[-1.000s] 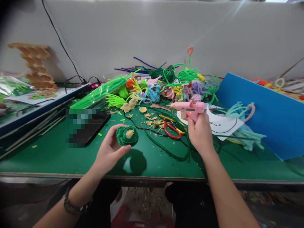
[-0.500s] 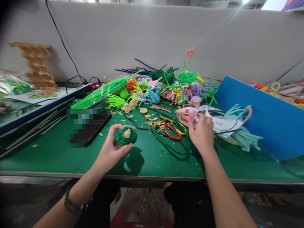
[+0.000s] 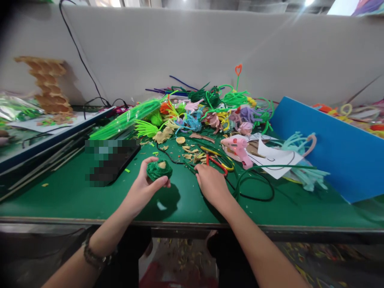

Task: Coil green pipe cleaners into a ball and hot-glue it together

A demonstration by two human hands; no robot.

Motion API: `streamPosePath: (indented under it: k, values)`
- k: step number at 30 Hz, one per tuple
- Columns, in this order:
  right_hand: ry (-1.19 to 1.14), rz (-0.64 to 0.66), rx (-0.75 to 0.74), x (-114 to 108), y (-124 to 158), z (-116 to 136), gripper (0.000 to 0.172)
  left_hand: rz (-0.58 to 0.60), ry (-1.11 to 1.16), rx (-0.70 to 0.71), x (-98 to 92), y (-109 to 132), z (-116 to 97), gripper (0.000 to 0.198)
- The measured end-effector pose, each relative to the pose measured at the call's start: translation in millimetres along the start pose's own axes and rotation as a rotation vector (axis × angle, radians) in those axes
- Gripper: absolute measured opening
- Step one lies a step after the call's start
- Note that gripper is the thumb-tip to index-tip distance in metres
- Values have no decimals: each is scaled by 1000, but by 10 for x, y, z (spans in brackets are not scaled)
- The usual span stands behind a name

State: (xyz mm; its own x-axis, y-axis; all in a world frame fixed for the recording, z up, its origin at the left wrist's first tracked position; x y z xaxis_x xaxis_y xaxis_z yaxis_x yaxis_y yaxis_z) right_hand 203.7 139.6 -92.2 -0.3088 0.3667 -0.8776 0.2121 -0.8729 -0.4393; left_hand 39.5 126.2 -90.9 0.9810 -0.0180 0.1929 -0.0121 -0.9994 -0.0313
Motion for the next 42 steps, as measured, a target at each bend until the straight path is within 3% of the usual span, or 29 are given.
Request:
streamPosePath:
  k: [4,9,14,19,24,42]
  values:
    - [-56,-108,51,-141,-35,-93,25,14,57,-8,-15,-14,28,62]
    - [-363,-312,150,-412,19,-39,26,46,181,-41,-14,-30,92,47]
    - [-562,-380,243,-495,127,100,23,-2,-13,99,-12,-15,21,46]
    - [-620,-298,95,-492,134,228,23,-35,-242,302,-36,-2,-39,52]
    - [-604,-304,27,-513,153,313,20,-30,-472,470,-26,18,-65,41]
    - [-632,-340,12,-462,172,413,22,-13,-483,554,38,92,-38,50]
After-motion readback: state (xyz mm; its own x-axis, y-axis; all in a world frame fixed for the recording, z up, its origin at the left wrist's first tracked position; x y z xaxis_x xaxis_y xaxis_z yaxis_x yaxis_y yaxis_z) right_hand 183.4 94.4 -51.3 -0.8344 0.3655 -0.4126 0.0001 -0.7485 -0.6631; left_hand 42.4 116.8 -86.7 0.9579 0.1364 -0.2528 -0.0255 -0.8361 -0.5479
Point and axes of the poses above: each hand's wrist, its own y-axis away from the middle knuckle, its own x-axis out of the palm, z = x × y, the point moved 3 cm from there along -y, towards the middle knuckle, and after that the axes turned 9 degrees about -z, right-handed, at the moved point
